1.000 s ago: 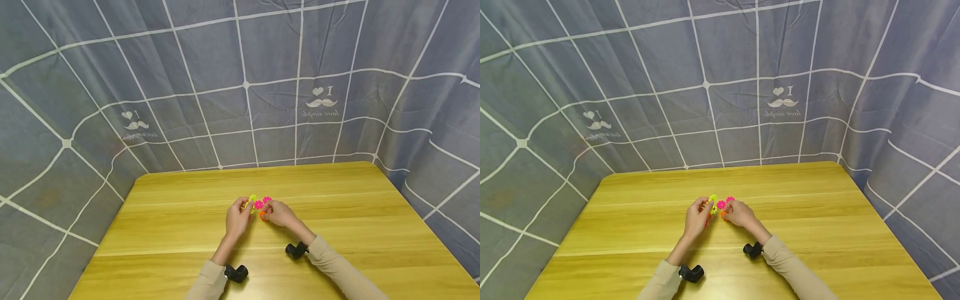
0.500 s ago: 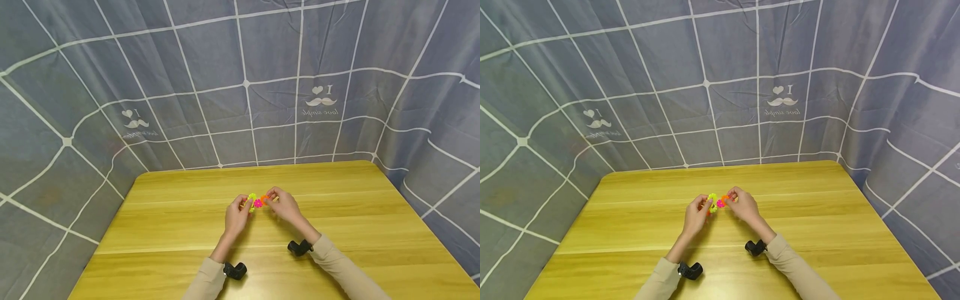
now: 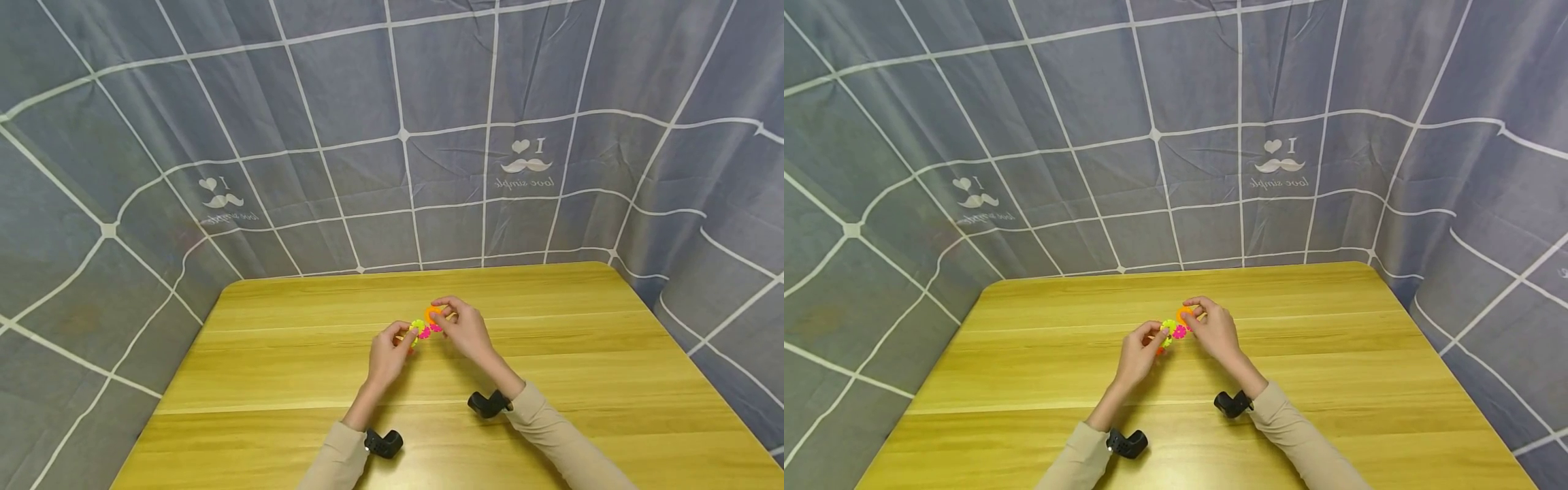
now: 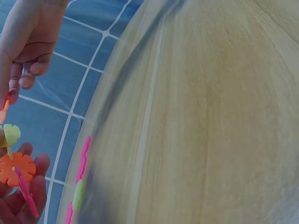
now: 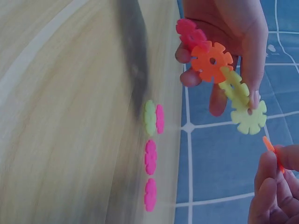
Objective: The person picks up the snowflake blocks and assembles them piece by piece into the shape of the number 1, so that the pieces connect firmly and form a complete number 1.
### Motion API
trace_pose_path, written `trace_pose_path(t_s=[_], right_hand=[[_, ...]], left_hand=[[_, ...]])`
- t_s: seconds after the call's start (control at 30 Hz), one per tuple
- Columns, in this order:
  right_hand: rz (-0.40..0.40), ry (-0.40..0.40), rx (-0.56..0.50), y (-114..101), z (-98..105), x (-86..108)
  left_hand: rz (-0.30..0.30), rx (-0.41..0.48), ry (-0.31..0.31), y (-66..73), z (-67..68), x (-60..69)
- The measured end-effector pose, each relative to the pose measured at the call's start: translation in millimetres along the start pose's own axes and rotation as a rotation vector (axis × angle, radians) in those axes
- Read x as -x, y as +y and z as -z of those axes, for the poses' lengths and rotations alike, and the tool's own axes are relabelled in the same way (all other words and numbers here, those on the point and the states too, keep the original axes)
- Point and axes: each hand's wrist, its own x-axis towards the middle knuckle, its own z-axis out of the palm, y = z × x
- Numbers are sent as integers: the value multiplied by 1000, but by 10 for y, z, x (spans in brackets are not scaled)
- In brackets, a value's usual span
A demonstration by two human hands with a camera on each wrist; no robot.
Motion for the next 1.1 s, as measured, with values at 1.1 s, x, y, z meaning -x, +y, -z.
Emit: trace_pose_path(t_s=[1.1], right_hand=[[-89, -37, -65, -43, -69, -59]], left_hand=[[-31, -157, 51, 10, -86, 6]])
